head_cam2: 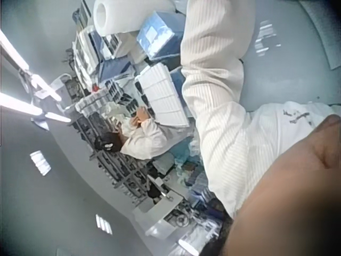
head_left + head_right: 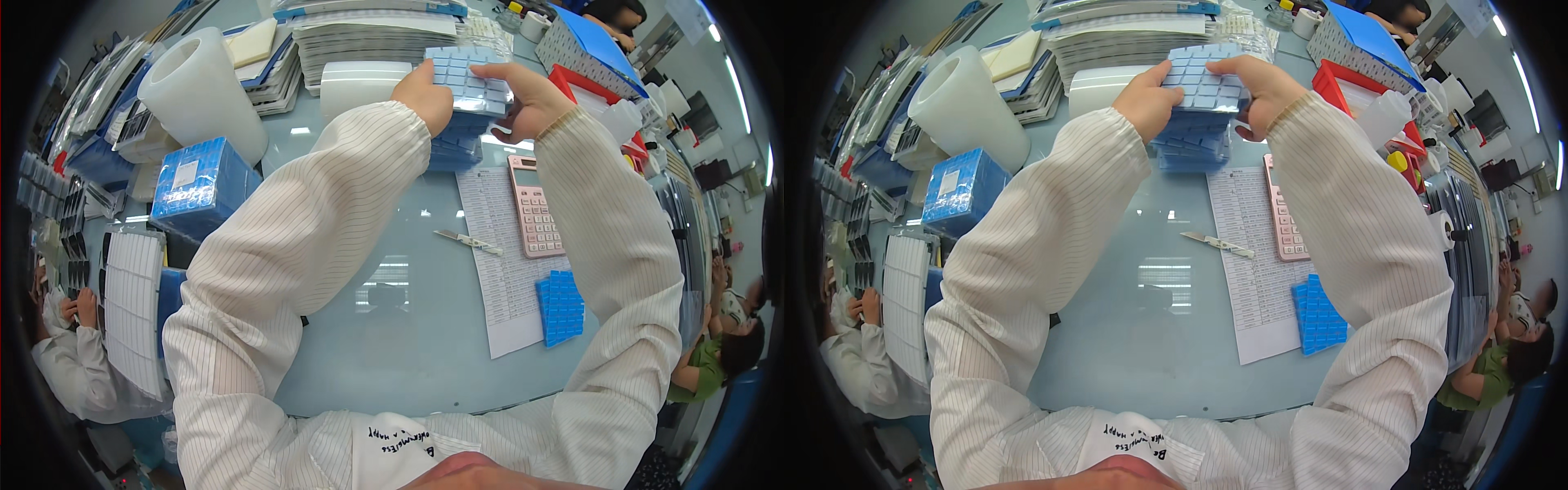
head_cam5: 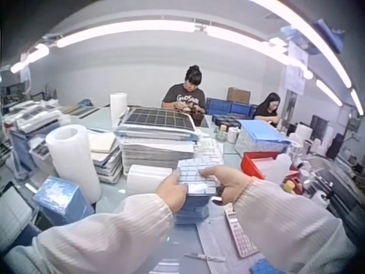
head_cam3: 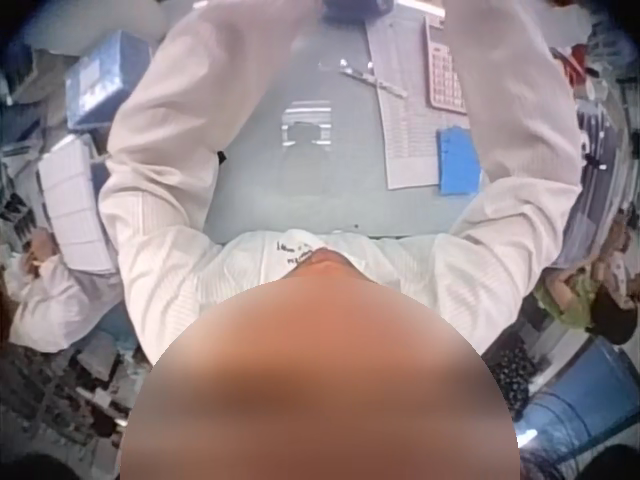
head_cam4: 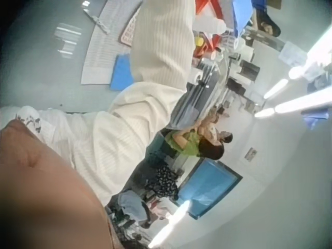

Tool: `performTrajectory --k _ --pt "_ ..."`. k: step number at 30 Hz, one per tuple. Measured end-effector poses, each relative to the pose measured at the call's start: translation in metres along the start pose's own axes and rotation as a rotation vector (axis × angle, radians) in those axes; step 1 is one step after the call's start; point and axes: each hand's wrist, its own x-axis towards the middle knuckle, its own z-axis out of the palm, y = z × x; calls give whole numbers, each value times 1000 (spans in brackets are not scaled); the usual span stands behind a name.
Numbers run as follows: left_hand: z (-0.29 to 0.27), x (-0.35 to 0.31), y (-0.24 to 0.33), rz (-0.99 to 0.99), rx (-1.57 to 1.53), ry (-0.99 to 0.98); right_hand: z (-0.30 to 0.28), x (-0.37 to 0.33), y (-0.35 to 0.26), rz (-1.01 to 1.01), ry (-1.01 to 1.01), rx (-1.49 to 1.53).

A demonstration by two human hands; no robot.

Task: Inspecting, counting, and labeling stacks of blue plastic component trays at a factory workstation.

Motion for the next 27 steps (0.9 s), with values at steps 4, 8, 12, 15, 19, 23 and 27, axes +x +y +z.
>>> performTrajectory --k 4,8,12,15,19,23,27 --pt "-3 8 -2 -38 4 -22 -7 16 0 60 -76 54" --pt "-3 8 -10 -8 -39 -9 -5 11 1 8 -178 37" --pt "-1 -11 -11 119 -77 58 -9 -4 7 -77 -206 58" --pt "-2 -53 -2 132 -112 20 -20 -46 12 -251 -349 -15" --pt "2 -130 -23 328 -279 -42 -42 -82 34 -257 -487 -138" --pt "-11 -218 -49 95 -412 -195 -33 -138 80 -199 -400 -367" --pt "-18 -277 -74 -56 -417 -285 -29 -159 120 -224 -516 -652"
